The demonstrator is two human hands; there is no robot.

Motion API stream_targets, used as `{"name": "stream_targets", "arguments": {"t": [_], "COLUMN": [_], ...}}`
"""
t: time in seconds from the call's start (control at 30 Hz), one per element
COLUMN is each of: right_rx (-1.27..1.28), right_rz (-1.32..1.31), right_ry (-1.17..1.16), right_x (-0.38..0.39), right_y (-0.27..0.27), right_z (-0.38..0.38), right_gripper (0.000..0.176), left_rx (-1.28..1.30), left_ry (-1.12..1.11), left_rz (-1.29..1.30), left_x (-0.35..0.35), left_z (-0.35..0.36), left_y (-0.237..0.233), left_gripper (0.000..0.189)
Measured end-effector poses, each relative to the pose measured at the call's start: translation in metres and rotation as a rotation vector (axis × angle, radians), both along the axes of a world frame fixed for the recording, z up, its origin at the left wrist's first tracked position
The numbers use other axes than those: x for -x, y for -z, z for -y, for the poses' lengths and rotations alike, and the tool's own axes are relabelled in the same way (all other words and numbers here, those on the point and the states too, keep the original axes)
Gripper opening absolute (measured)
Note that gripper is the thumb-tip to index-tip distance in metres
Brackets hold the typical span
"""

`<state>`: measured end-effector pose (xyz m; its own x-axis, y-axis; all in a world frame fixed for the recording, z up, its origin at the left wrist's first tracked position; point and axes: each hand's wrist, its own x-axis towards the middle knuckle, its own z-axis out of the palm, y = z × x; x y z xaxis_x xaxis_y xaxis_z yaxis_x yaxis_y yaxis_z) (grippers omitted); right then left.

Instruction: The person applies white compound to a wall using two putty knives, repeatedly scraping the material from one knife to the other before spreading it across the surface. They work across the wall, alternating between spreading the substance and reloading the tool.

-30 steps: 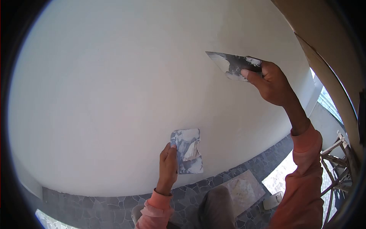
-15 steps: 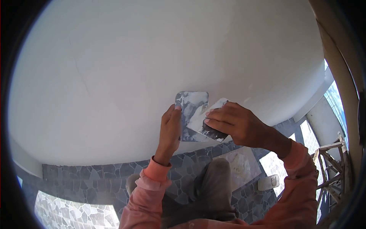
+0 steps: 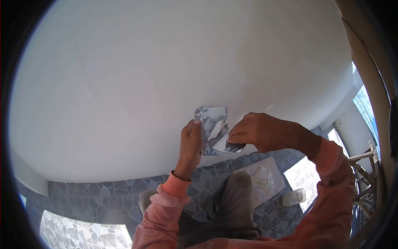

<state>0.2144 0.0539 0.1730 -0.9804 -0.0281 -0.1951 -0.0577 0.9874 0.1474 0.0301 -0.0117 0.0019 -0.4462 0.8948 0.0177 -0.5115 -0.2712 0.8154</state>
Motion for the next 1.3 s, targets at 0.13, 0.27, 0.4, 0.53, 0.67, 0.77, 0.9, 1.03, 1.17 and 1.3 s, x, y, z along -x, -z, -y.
{"name": "stream_targets", "arguments": {"t": [0.13, 0.27, 0.4, 0.53, 0.67, 0.77, 0.9, 1.03, 1.17, 1.3], "right_rx": [0.241, 0.34, 0.208, -0.002, -0.335, -0.505, -0.594, -0.581, -0.689, -0.769], "right_rz": [0.019, -0.098, -0.458, -0.842, -1.073, -1.157, -1.196, -1.204, -1.231, -1.23], "right_ry": [0.101, 0.439, 0.44, 0.428, 0.428, 0.343, 0.281, 0.262, 0.148, 0.088], "right_x": [-0.014, -0.027, -0.03, -0.014, 0.014, 0.035, 0.051, 0.062, 0.073, 0.083], "right_y": [-0.035, -0.09, -0.139, -0.198, -0.252, -0.277, -0.297, -0.305, -0.309, -0.31], "right_z": [-0.012, -0.014, -0.021, -0.012, -0.025, -0.036, -0.044, -0.047, -0.066, -0.082], "right_gripper": [0.035, 0.028, 0.027, 0.027, 0.031, 0.035, 0.041, 0.052, 0.053, 0.053], "left_rx": [0.0, -0.006, -0.052, -0.058, -0.05, -0.053, -0.053, -0.047, -0.066, -0.057], "left_ry": [-0.044, -0.086, -0.063, -0.063, -0.042, -0.041, -0.041, -0.045, -0.041, -0.037], "left_rz": [0.004, -0.012, -0.007, -0.013, -0.049, -0.039, -0.038, -0.019, -0.02, -0.013], "left_x": [-0.007, -0.014, -0.011, -0.008, -0.005, -0.005, -0.004, -0.005, -0.004, -0.003], "left_z": [0.001, 0.012, 0.007, 0.001, 0.006, 0.003, 0.002, 0.003, 0.003, 0.002], "left_y": [0.001, -0.017, -0.006, 0.0, 0.001, 0.004, 0.004, 0.001, 0.003, 0.005], "left_gripper": [0.023, 0.023, 0.022, 0.022, 0.023, 0.022, 0.021, 0.02, 0.019, 0.019]}}
